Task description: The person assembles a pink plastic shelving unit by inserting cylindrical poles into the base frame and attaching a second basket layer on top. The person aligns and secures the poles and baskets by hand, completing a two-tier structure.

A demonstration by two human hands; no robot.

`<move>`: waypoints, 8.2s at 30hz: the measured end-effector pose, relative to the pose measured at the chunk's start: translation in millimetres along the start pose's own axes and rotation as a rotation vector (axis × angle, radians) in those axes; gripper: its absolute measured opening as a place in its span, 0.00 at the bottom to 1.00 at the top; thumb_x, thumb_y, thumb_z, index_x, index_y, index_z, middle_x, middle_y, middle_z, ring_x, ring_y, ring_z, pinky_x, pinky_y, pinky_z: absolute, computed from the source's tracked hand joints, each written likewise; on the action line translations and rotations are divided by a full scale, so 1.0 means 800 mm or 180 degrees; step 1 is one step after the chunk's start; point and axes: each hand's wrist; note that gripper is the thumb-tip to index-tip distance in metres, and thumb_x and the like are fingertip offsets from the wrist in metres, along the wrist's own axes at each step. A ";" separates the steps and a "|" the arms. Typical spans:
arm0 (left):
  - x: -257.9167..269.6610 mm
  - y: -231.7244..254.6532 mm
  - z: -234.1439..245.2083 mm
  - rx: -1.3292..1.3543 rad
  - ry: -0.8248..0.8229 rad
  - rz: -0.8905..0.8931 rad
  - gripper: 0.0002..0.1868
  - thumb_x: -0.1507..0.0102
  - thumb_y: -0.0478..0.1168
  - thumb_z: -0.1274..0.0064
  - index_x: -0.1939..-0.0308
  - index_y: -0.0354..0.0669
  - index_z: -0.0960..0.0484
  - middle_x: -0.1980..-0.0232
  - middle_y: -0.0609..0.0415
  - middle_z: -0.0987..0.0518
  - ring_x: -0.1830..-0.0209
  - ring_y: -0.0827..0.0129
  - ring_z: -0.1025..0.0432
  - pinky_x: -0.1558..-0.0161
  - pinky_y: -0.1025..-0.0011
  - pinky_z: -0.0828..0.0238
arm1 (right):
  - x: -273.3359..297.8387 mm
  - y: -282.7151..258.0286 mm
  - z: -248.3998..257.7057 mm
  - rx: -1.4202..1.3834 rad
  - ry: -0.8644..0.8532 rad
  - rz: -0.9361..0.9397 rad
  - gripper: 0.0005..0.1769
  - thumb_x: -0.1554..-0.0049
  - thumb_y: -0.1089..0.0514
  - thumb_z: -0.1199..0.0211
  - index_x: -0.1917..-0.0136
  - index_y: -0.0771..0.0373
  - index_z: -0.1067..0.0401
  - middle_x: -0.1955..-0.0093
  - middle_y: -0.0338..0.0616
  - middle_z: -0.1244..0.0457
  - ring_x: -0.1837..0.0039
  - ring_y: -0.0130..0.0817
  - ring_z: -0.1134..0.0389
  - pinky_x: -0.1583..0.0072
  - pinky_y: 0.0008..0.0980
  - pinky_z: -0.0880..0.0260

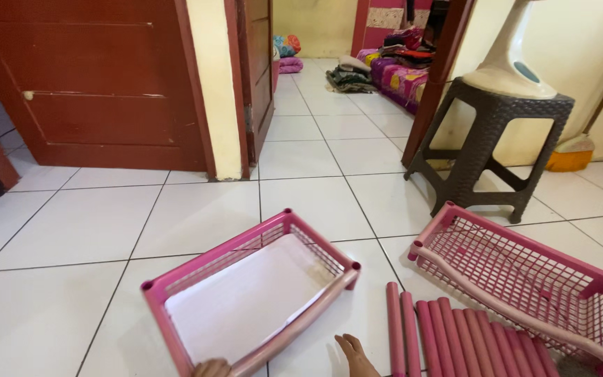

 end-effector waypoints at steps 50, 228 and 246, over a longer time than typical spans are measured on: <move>-0.042 0.278 0.085 0.1961 0.0571 -0.0773 0.26 0.30 0.61 0.60 0.27 0.81 0.33 0.27 0.65 0.33 0.24 0.64 0.43 0.18 0.46 0.76 | 0.016 -0.057 0.210 -0.1727 0.1629 0.0112 0.21 0.45 0.68 0.30 0.39 0.70 0.29 0.49 0.50 0.30 0.43 0.36 0.27 0.39 0.38 0.24; -0.051 0.208 0.088 0.2140 0.2110 -0.1033 0.21 0.60 0.50 0.27 0.76 0.46 0.22 0.50 0.55 0.27 0.42 0.59 0.36 0.44 0.57 0.37 | -0.024 -0.288 0.103 -0.2960 0.2291 0.1228 0.10 0.45 0.70 0.35 0.66 0.67 0.32 0.72 0.40 0.38 0.73 0.25 0.39 0.69 0.28 0.40; -0.067 0.217 0.072 0.2167 0.2502 -0.0895 0.14 0.53 0.44 0.36 0.80 0.48 0.28 0.61 0.57 0.27 0.51 0.57 0.34 0.52 0.54 0.39 | -0.037 -0.294 0.081 -0.2365 0.3382 0.0795 0.11 0.41 0.65 0.31 0.64 0.65 0.29 0.72 0.38 0.36 0.71 0.24 0.35 0.67 0.27 0.37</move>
Point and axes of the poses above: each hand's wrist, its own x-axis away from the middle knuckle, its own z-axis out of the back of the hand, y = z × x
